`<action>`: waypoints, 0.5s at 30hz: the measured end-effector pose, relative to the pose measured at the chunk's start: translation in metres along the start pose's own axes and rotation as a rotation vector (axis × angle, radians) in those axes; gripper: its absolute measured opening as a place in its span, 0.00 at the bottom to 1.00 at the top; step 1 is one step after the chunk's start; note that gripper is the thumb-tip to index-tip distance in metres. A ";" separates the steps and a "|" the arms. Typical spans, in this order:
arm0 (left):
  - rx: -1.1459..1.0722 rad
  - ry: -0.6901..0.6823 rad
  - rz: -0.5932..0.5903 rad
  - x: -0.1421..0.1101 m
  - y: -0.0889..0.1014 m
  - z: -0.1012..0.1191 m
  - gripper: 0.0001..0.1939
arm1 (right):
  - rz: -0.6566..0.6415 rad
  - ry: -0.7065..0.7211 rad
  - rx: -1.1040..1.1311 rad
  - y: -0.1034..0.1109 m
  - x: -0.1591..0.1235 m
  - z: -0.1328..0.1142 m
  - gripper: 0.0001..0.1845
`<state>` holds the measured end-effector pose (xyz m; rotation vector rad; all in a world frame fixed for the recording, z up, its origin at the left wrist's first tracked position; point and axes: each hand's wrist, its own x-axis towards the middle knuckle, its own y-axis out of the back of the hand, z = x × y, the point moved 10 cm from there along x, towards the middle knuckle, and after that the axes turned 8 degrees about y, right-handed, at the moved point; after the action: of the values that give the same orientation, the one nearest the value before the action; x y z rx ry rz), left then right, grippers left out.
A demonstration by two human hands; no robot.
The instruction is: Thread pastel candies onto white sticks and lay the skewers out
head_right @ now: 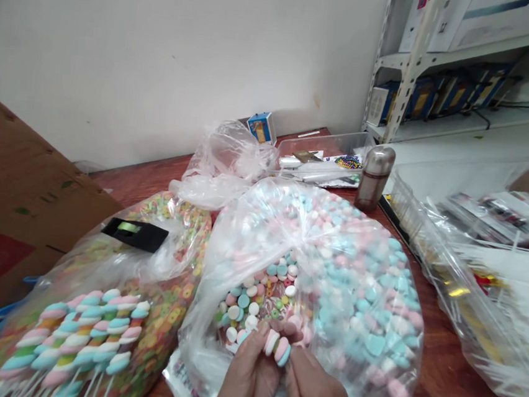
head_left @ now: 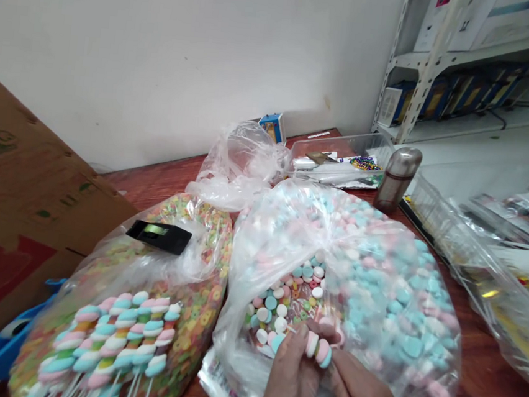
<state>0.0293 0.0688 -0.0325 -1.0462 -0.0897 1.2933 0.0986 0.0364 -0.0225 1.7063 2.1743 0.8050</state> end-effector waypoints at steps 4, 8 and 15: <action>0.196 -0.058 0.149 0.004 0.023 0.033 0.19 | -0.021 0.050 0.021 -0.002 0.029 -0.013 0.15; 0.849 -0.336 0.386 0.003 0.049 0.105 0.17 | 0.122 -0.089 0.015 0.027 0.061 0.010 0.11; 1.417 -0.649 0.390 0.016 0.015 0.137 0.14 | 0.253 -0.164 -0.081 0.053 0.107 0.046 0.11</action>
<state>-0.0572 0.1598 0.0271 0.6005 0.5062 1.5372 0.1358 0.1586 -0.0157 1.9561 1.8200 0.7705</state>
